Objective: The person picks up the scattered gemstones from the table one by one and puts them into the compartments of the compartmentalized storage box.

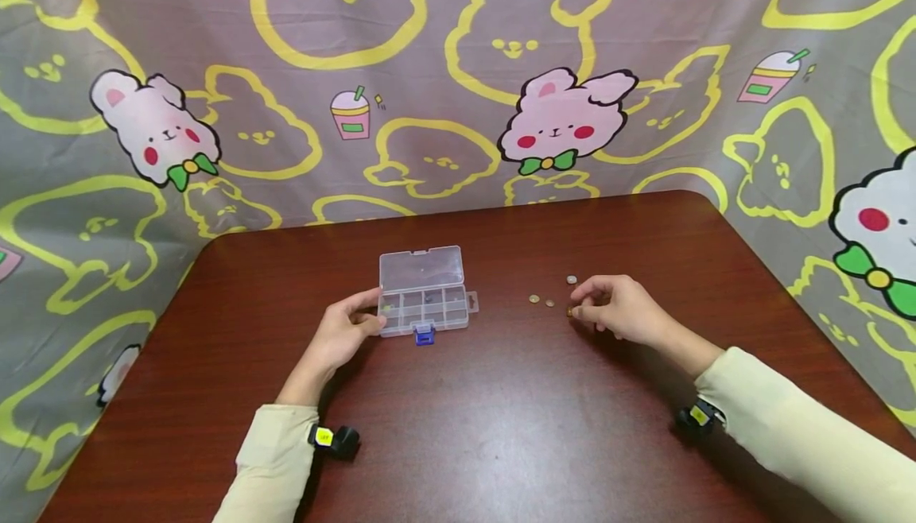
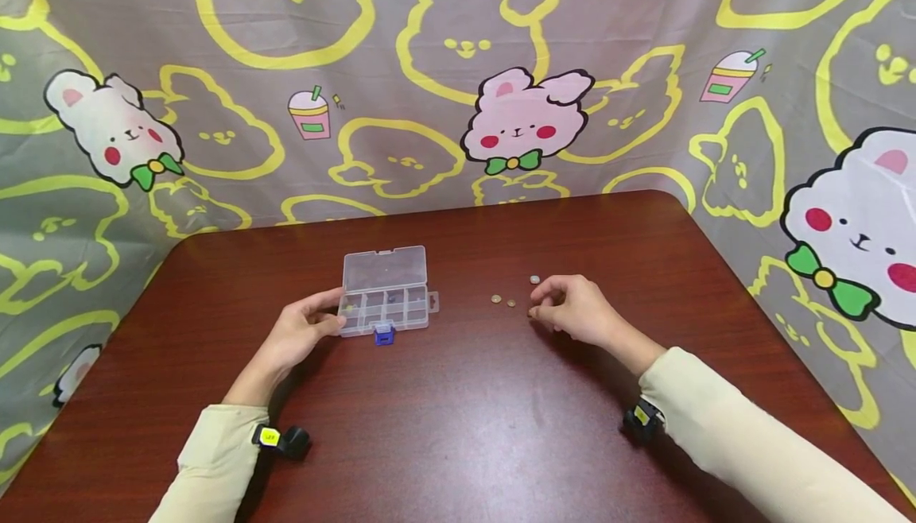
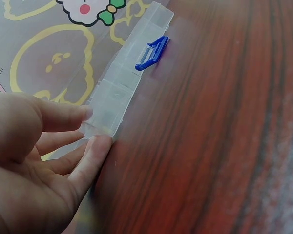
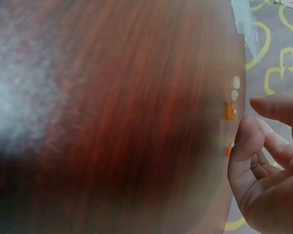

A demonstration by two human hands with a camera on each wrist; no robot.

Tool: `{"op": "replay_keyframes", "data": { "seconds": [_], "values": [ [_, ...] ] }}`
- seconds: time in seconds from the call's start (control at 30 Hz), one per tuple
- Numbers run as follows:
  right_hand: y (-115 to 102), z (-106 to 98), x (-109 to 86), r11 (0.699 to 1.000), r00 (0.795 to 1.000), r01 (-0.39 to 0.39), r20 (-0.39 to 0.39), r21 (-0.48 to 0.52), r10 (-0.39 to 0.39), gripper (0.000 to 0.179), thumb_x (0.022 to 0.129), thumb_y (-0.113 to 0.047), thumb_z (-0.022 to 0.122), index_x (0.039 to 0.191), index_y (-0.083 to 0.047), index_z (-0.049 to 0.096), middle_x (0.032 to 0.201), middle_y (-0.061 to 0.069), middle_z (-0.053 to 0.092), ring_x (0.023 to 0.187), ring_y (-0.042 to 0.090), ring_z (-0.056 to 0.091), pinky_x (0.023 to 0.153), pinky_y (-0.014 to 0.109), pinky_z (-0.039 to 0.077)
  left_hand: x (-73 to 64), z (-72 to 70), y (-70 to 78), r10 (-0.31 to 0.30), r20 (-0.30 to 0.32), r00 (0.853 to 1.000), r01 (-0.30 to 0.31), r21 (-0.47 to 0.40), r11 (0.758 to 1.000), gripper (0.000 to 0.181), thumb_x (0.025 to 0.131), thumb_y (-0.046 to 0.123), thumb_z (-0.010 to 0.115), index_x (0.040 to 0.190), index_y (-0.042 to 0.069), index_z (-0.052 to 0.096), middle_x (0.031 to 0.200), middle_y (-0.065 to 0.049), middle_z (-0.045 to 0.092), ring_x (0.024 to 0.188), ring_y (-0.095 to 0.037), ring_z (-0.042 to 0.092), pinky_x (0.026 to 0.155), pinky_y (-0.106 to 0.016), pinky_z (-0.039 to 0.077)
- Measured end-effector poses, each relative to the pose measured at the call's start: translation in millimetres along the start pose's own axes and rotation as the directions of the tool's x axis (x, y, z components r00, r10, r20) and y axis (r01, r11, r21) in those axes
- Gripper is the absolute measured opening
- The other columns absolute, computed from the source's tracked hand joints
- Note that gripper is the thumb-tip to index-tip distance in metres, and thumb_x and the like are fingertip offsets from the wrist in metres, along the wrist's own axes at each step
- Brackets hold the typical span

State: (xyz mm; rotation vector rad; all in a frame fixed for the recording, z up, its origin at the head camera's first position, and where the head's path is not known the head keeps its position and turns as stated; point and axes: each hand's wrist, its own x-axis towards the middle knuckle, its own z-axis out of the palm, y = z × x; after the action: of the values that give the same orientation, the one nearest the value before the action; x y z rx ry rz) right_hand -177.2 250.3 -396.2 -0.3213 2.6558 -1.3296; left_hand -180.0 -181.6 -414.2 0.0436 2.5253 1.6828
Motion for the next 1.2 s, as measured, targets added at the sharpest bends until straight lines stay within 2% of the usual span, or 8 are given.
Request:
{"op": "replay_keyframes", "data": {
  "seconds": [0.37,0.6,1.2],
  "values": [
    [7,3,-1.9,1.000,1.000,0.008,-0.001,-0.014,-0.008,0.020,0.086,-0.007,0.077,0.104,-0.002,0.069,0.073,0.006,0.061,0.051,0.016,0.053,0.038,0.030,0.042,-0.3,-0.7,-1.1,0.009,0.000,1.000,-0.009,-0.007,1.000,0.050,0.092,-0.003,0.067,0.141,-0.004,0.053,0.129,-0.025,0.061,0.094,-0.022,0.064,0.074,-0.019,0.049],
    [10,5,-0.3,1.000,1.000,-0.002,-0.006,-0.027,0.002,0.022,0.085,-0.009,0.078,0.105,-0.002,0.069,0.074,0.005,0.062,0.050,0.016,0.052,0.037,0.031,0.043,0.7,-0.3,-1.2,-0.016,-0.002,1.000,0.016,0.017,1.000,0.051,0.092,-0.002,0.067,0.142,-0.001,0.054,0.129,-0.022,0.061,0.096,-0.023,0.063,0.076,-0.020,0.050],
    [12,6,7.0,0.999,1.000,-0.015,0.016,-0.038,0.016,0.024,0.086,-0.008,0.076,0.107,-0.001,0.067,0.073,0.004,0.061,0.051,0.019,0.053,0.038,0.032,0.044,-0.3,-0.7,-0.5,0.010,0.000,1.000,-0.010,0.004,1.000,0.051,0.092,-0.003,0.066,0.142,-0.003,0.053,0.131,-0.025,0.059,0.100,-0.028,0.063,0.075,-0.019,0.050]
  ]
}}
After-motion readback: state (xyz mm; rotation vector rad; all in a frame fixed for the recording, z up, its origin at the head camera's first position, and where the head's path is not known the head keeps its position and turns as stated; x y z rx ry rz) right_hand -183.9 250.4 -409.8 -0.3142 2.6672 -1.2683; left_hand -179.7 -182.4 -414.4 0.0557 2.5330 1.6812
